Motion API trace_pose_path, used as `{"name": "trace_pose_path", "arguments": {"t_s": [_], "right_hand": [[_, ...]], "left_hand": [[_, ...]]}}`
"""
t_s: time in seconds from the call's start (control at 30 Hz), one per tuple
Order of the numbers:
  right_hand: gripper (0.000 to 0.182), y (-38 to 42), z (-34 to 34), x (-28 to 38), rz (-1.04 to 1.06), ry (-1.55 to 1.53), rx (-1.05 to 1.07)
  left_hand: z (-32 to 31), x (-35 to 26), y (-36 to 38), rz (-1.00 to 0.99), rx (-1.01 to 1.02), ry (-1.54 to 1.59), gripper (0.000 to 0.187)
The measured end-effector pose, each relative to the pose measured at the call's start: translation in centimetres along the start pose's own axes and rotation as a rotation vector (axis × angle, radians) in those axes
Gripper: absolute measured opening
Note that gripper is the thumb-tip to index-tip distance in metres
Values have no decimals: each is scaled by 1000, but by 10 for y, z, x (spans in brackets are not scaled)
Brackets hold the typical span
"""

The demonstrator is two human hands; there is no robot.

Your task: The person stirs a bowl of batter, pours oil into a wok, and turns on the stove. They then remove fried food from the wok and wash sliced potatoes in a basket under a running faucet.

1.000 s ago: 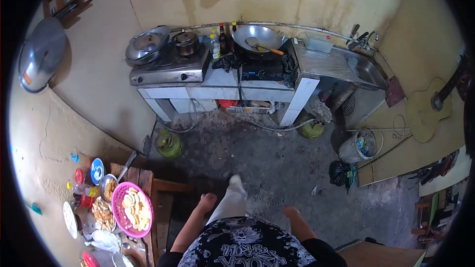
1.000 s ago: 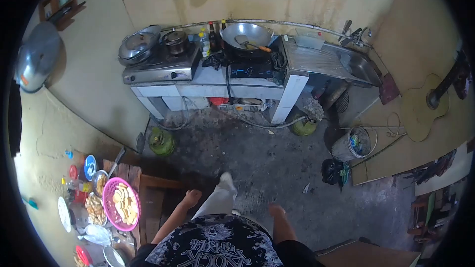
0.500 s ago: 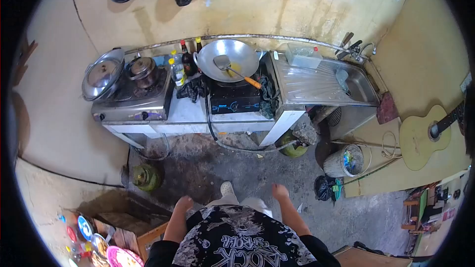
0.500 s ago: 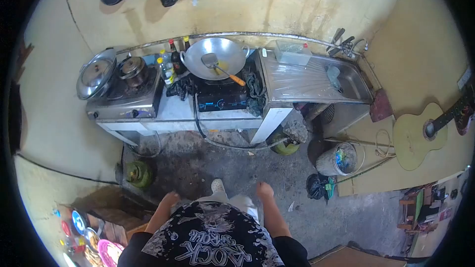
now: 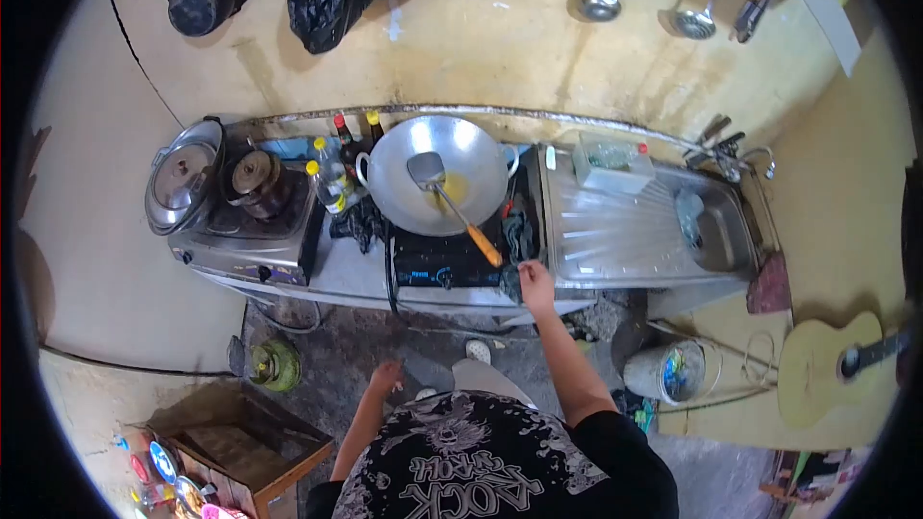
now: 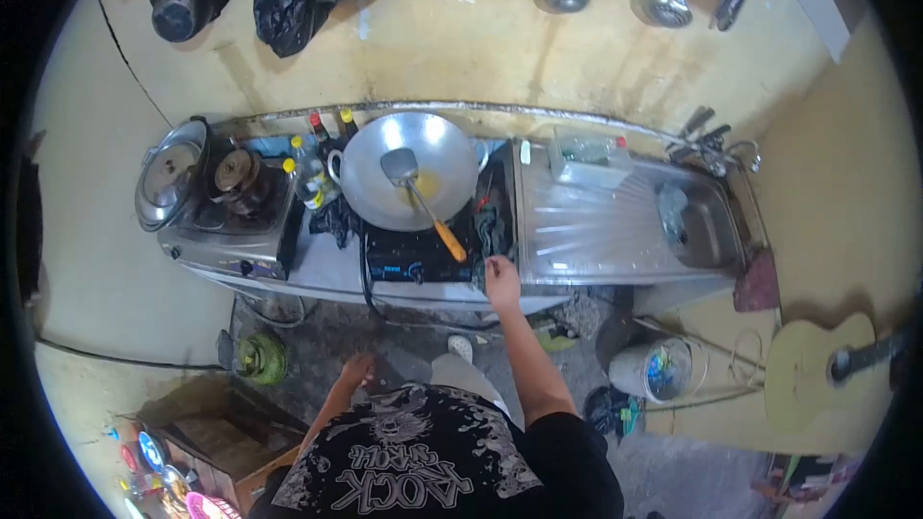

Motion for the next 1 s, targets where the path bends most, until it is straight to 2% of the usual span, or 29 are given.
{"name": "trace_pose_path", "arguments": {"t_s": [0.03, 0.1, 0.13, 0.23, 0.3, 0.33, 0.4, 0.43, 0.53, 0.57, 0.63, 0.73, 0.83, 0.97, 1.0], "right_hand": [[14, -29, 4, 23, 51, -3, -19], [19, -87, 6, 60, 114, 43, -81], [24, -116, 2, 66, 135, 98, -115], [40, -192, -11, 92, 126, 170, -225], [47, -216, -21, 93, 182, 206, -275], [42, -224, -27, 94, 199, 206, -293], [31, -229, -31, 96, -30, 66, -144], [22, -229, -34, 96, 10, 149, -208], [22, -228, -44, 90, 230, 152, -379], [22, -227, -46, 90, 114, 22, -314], [23, -223, -45, 100, 134, 83, -298], [25, -225, -50, 98, 113, 129, -289], [27, -222, -48, 104, 94, 175, -289], [27, -221, -48, 105, 111, 210, -303], [27, -222, -48, 104, 132, 217, -316]], "left_hand": [[3, 16, -14, -17, 44, -122, 26], [13, 74, -51, -409, 86, -1011, 25], [13, 92, -53, -509, 61, -1259, 25], [1, 73, -18, -308, -91, -1136, 23], [-16, 66, -8, -111, -56, -1055, 24], [-22, 62, -5, -16, -43, -1012, 25], [-33, 58, 5, -48, -170, -762, 24], [-37, 60, 10, -63, -230, -640, 24], [-22, 59, -4, -208, -34, -975, 24], [-15, 59, -7, -170, -83, -924, 24], [-5, 44, -16, -102, -177, -821, 25], [3, 2, -8, -210, -364, -569, 27], [13, -5, -18, -68, -384, -479, 28], [25, -2, -26, -120, -276, -547, 29], [29, 15, -34, -139, -259, -574, 28]]}}
Point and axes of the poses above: each hand's wrist, its own y-axis away from the middle knuckle, its own z-axis out of the back of the hand, x = y × z, the point moved 2 cm from there along -y, towards the middle knuckle, and after that the axes turned 7 degrees about -z, right-handed, at the moved point
